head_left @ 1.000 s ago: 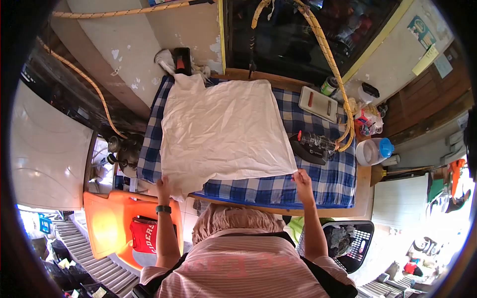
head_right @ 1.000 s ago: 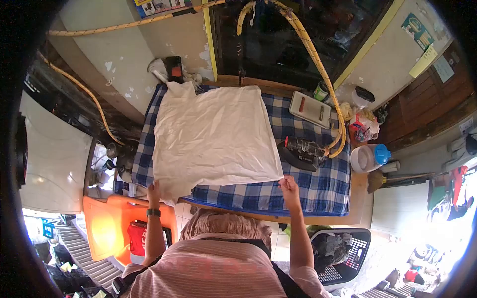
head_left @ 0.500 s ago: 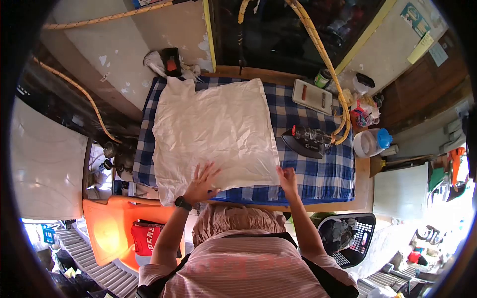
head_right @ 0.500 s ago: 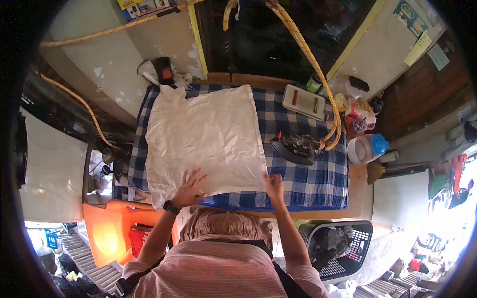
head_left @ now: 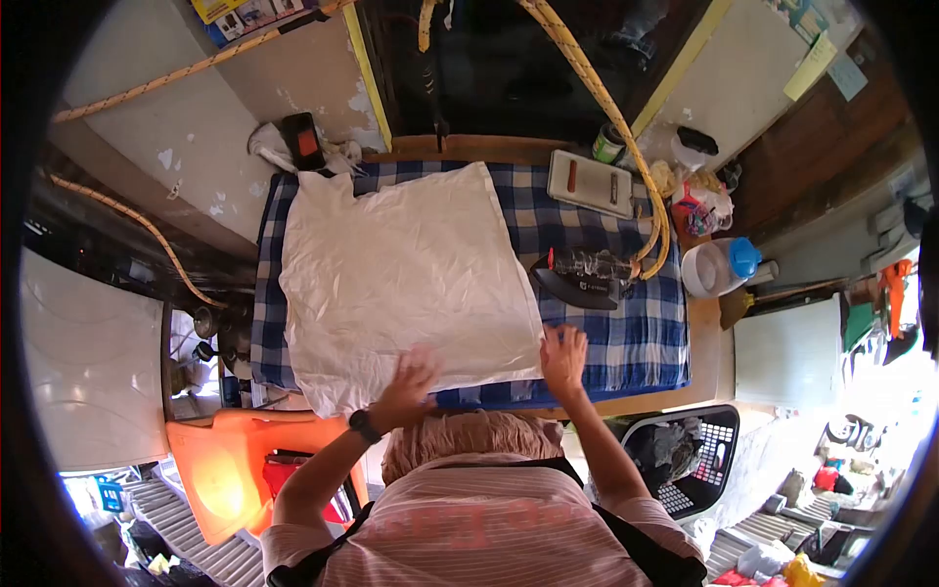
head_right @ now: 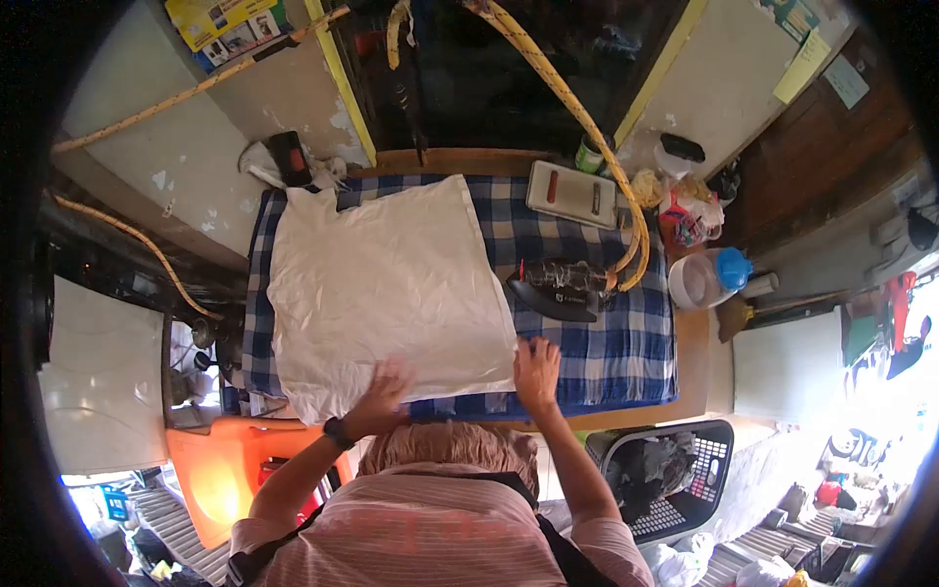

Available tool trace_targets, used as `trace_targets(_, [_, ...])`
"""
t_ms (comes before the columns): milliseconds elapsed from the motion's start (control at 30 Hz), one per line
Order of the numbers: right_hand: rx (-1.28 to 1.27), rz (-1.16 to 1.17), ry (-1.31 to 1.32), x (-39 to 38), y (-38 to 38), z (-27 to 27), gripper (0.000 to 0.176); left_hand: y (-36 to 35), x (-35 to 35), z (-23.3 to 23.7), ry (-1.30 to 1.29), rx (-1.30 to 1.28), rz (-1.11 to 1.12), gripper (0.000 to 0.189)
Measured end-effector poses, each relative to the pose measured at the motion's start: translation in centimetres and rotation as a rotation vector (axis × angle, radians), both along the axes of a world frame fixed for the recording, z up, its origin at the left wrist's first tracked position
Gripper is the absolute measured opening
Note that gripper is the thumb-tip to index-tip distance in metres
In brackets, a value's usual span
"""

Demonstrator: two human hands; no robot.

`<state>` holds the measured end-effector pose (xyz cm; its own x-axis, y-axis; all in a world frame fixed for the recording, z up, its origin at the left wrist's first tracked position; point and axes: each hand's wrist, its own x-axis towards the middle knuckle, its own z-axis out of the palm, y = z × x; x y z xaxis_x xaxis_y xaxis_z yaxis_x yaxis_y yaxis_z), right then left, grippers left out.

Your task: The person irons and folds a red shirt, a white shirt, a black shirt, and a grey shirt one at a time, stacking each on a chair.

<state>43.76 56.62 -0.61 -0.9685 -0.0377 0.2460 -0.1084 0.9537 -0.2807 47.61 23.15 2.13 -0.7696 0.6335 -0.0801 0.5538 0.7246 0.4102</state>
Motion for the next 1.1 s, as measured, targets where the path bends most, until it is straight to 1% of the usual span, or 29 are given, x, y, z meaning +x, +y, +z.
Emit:
trace_targets(67, [0.11,0.07,0.294,-4.1,1.8,5.7,0.039,5.5,-3.5,-1.3,-0.02,0.032,-0.145,0.065])
trace_targets(100, [0.174,0.098,0.305,-6.4,2.6,9.6,0.044,8.6,-4.4,-2.8,0.026,0.09,-0.196,0.065])
trace_targets(133, [0.241,0.125,0.317,-8.9,3.6,12.3,0.049,11.4,-5.0,-4.1,0.075,0.149,-0.246,0.065])
trace_targets(167, [0.253,0.137,0.319,-11.9,5.7,12.3,0.049,13.8,-5.2,-4.4,0.078,0.162,-0.236,0.065])
trace_targets(233, [0.302,0.478,-0.307,-17.0,9.6,11.6,0.058,17.1,-5.4,-4.7,0.095,0.169,-0.477,0.068])
trace_targets(267, [0.317,0.499,-0.3,-17.9,9.8,12.1,0.058,17.7,-5.6,-4.4,0.104,0.176,-0.454,0.068])
trace_targets(333, [0.278,0.53,-0.623,-19.8,9.3,12.6,0.057,18.0,-5.3,-4.0,-0.093,0.26,-0.556,0.071])
trace_targets(367, [0.291,0.559,-0.624,-20.3,9.7,11.4,0.057,17.2,-5.2,-3.7,-0.091,0.267,-0.525,0.071])
trace_targets(433, [-0.217,0.452,-0.462,-20.8,11.0,7.7,0.05,13.4,-4.9,-3.3,0.025,0.381,-0.343,0.071])
trace_targets(467, [-0.35,0.193,-0.759,-20.6,9.5,10.5,0.043,11.0,-4.4,-2.6,0.067,0.285,-0.288,0.07])
trace_targets(500, [-0.341,0.206,-0.768,-21.1,9.1,10.0,0.043,8.7,-3.3,-2.5,0.037,0.251,-0.166,0.07])
trace_targets(533, [-0.495,0.079,-0.776,-21.7,9.1,9.2,0.041,6.6,-1.9,-2.7,0.119,0.21,-0.077,0.069])
trace_targets(567, [-0.646,-0.048,-0.778,-22.0,8.8,8.7,0.039,4.5,-0.7,-4.0,0.227,0.147,-0.025,0.069])
trace_targets(600, [-0.657,-0.148,-0.669,-20.7,6.8,9.4,0.034,2.9,0.4,-5.3,0.334,0.083,0.031,0.069])
trace_targets(633, [-0.643,-0.124,-0.68,-19.3,5.1,10.5,0.034,1.3,1.4,-5.0,0.333,0.082,0.06,0.069])
trace_targets(700, [-0.639,-0.039,-0.636,-16.4,2.6,12.8,0.03,-1.6,3.1,-3.5,0.285,-0.125,0.164,0.065])
trace_targets(733, [-0.589,0.079,-0.711,-15.4,1.8,14.2,0.033,-2.4,3.7,-3.9,0.271,-0.133,0.18,0.065])
trace_targets(767, [-0.594,0.087,-0.726,-14.2,0.8,13.9,0.033,-3.3,4.1,-4.6,0.292,-0.134,0.263,0.062])
trace_targets(800, [-0.454,0.152,-0.757,-12.8,-0.8,13.5,0.041,-4.0,4.4,-5.1,0.318,-0.134,0.344,0.06])
trace_targets(833, [-0.307,0.221,-0.78,-11.7,-2.4,13.2,0.048,-4.5,4.8,-5.6,0.315,-0.139,0.356,0.06])
trace_targets(900, [-0.12,0.314,-0.799,-8.6,-4.1,9.1,0.058,-5.3,5.6,-5.8,0.387,-0.097,0.352,0.054])
trace_targets(967, [-0.066,0.556,-0.585,-5.4,-4.2,8.9,0.059,-5.4,6.5,-5.1,0.425,-0.156,0.383,0.054])
trace_targets(1033, [0.059,0.634,-0.777,-2.6,-5.3,10.8,0.06,-5.1,7.5,-4.7,0.359,-0.427,0.388,0.053])
trace_targets(1067, [0.042,0.671,-0.817,-2.1,-4.8,10.2,0.061,-5.0,7.8,-5.6,0.438,-0.365,0.441,0.05])
trace_targets(1100, [0.041,0.678,-0.818,-1.7,-4.3,10.0,0.061,-5.3,7.6,-5.1,0.436,-0.37,0.446,0.05])
